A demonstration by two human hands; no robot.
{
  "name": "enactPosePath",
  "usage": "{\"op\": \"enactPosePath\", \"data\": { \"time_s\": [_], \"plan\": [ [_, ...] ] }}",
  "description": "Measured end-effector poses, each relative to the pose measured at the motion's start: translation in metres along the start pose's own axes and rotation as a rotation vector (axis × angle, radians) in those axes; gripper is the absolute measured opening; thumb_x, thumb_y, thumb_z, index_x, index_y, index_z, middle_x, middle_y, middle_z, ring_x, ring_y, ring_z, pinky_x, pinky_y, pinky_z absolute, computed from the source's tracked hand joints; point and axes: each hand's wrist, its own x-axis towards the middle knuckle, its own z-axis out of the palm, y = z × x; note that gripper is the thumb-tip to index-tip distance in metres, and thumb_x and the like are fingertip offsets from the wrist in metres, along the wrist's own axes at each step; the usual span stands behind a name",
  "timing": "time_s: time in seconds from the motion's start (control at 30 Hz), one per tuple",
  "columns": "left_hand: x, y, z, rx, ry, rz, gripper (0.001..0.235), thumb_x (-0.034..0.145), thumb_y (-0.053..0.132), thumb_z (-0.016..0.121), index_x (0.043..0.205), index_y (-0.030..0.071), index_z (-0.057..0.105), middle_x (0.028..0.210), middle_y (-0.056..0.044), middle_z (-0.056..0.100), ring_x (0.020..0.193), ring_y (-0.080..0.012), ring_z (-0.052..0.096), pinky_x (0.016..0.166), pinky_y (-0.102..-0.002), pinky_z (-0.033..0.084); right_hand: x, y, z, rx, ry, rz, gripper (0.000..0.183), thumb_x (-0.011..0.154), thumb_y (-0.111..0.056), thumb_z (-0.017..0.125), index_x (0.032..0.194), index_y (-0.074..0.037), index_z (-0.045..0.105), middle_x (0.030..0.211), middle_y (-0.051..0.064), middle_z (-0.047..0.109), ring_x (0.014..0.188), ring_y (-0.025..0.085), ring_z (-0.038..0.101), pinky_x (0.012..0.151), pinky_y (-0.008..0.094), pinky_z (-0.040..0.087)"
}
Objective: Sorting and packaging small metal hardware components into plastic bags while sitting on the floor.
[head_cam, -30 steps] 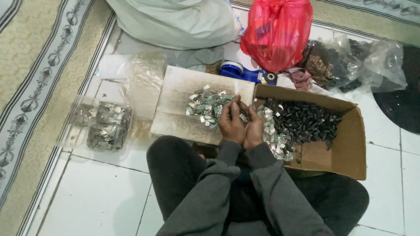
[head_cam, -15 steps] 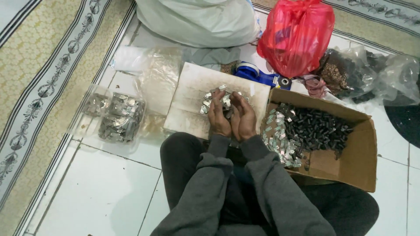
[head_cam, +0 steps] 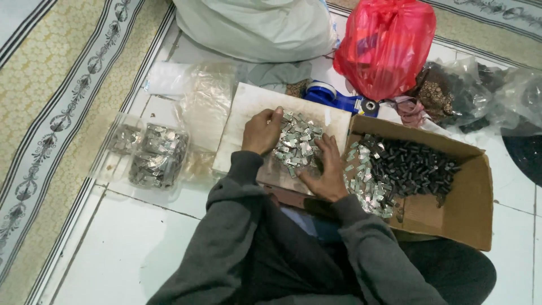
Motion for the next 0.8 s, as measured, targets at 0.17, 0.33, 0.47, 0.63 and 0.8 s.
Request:
{"op": "enactPosePath", "data": {
  "time_s": [0.17,0.33,0.47,0.63,0.8],
  "plan": [
    [0.048,-0.049,0.015,0.125,0.002,0.279,0.053,0.108,0.05,0.048,0.137,0.009,0.064,0.139,-0.022,0.063,0.137,-0.043,0.053,0.115,-0.056,0.042,0.02,0.005,0.022,-0.393,-0.088,-0.081,0.144,0.057,-0.073,0.088,0.163,-0.005,0.019,0.163,0.037,0.017,0.146,0.066,0.013,0.119,0.074,0.014],
    [0.043,-0.047,0.022,0.264,-0.065,0.483,0.04,0.103,0.018,0.055,0.141,0.009,0.063,0.149,-0.019,0.059,0.144,-0.0456,0.046,0.119,-0.056,0.04,0.067,0.025,0.031,-0.48,-0.188,-0.127,0.156,0.048,-0.094,0.076,0.164,-0.007,0.019,0.166,0.031,0.018,0.152,0.056,0.012,0.125,0.065,0.009],
    [0.039,-0.04,0.027,0.202,-0.139,0.551,0.055,0.094,0.004,0.055,0.148,0.011,0.054,0.145,-0.023,0.06,0.134,-0.0481,0.053,0.115,-0.058,0.044,0.084,0.046,0.047,-0.474,-0.165,-0.326,0.134,0.056,-0.093,0.068,0.155,-0.007,0.04,0.16,0.021,0.036,0.149,0.051,0.028,0.124,0.063,0.017],
    [0.024,-0.032,0.019,0.139,-0.162,0.552,0.065,0.09,-0.002,0.056,0.153,0.013,0.047,0.15,-0.028,0.051,0.136,-0.0529,0.052,0.112,-0.063,0.045,0.081,0.054,0.05,-0.229,-0.001,-0.455,0.095,0.065,-0.072,0.085,0.132,-0.006,0.063,0.133,0.013,0.06,0.132,0.04,0.055,0.12,0.053,0.036],
    [0.028,-0.036,0.021,0.079,-0.13,0.509,0.056,0.097,0.013,0.055,0.152,0.008,0.048,0.13,-0.029,0.066,0.126,-0.0521,0.059,0.108,-0.065,0.046,0.073,0.056,0.038,0.029,-0.081,-0.378,0.084,0.069,-0.056,0.088,0.135,-0.01,0.062,0.128,0.011,0.059,0.127,0.038,0.058,0.116,0.053,0.041]
  ]
}}
